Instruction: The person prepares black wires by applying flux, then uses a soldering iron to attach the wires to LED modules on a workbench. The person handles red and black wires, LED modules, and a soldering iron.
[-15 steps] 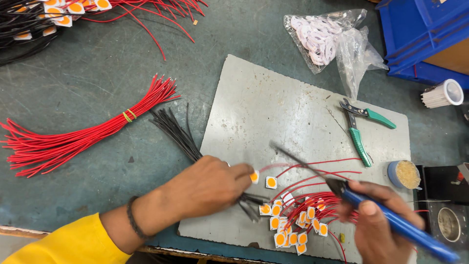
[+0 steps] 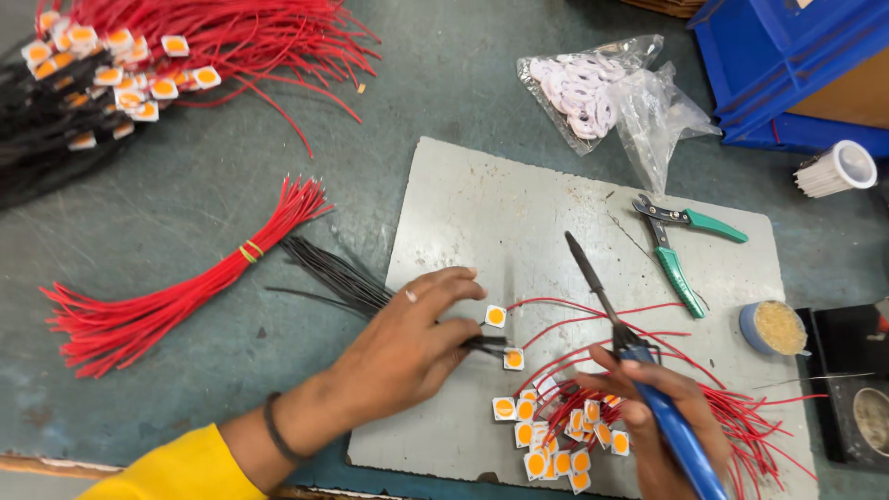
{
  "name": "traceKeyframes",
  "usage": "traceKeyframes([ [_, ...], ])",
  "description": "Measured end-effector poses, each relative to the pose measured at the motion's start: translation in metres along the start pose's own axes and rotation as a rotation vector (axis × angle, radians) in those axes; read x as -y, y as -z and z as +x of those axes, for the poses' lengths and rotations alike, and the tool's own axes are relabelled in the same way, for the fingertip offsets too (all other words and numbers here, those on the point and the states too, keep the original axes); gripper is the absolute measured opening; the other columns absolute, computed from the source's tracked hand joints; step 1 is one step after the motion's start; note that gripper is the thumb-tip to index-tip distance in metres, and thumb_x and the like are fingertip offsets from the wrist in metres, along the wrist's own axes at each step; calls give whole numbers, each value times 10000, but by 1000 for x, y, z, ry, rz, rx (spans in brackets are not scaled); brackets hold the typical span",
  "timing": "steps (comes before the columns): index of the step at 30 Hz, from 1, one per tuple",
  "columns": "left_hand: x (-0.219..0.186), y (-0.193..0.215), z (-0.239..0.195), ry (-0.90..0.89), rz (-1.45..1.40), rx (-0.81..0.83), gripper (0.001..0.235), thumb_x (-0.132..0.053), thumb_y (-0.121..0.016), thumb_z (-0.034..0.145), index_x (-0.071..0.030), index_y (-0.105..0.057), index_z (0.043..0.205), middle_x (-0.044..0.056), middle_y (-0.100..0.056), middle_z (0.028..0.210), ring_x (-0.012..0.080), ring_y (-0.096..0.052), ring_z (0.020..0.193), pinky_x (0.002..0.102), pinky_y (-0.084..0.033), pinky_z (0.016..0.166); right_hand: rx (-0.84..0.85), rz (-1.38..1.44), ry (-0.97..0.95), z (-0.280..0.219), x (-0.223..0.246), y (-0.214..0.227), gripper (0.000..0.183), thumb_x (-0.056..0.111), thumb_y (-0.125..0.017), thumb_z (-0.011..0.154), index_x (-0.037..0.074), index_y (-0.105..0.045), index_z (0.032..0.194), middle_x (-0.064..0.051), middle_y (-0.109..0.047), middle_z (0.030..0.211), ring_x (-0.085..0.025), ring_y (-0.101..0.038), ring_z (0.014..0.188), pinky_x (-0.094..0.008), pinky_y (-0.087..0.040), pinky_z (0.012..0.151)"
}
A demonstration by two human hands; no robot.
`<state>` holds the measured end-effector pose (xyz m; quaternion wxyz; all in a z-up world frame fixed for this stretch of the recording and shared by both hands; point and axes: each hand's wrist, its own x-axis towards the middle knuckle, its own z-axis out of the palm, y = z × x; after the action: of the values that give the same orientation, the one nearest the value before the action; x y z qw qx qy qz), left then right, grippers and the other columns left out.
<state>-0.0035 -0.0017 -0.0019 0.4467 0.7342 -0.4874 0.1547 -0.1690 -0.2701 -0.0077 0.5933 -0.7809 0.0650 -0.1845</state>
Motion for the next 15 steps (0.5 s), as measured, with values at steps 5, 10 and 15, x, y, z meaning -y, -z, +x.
traceKeyframes([
  [5,-4,-13,-14,-103,56,148,309,-80,-711,847,-46,-688,1153,80,-619,1001,270,-657,853,391,-541,722,-68,81,76,-14,-4,19,333,183,-616,1025,-36,-558,1270,-379,-681,1216,-452,-743,1090,-538,-610,978],
  [10,-11,-25,-28,-221,176,236,402,-83,-736,808,15,-669,1192,40,-523,811,199,-595,677,365,-501,615,-153,23,85,-31,-2,36,318,197,-610,1043,-25,-574,1267,-377,-702,1113,-450,-763,1044,-539,-616,950],
  [15,-19,-33,-26,-129,153,286,416,-205,-782,718,-17,-653,1065,68,-558,810,246,-600,640,404,-491,569,-148,-16,103,-31,8,57,336,256,-587,1061,9,-545,1285,-364,-678,1185,-442,-741,1070,-557,-612,985],
])
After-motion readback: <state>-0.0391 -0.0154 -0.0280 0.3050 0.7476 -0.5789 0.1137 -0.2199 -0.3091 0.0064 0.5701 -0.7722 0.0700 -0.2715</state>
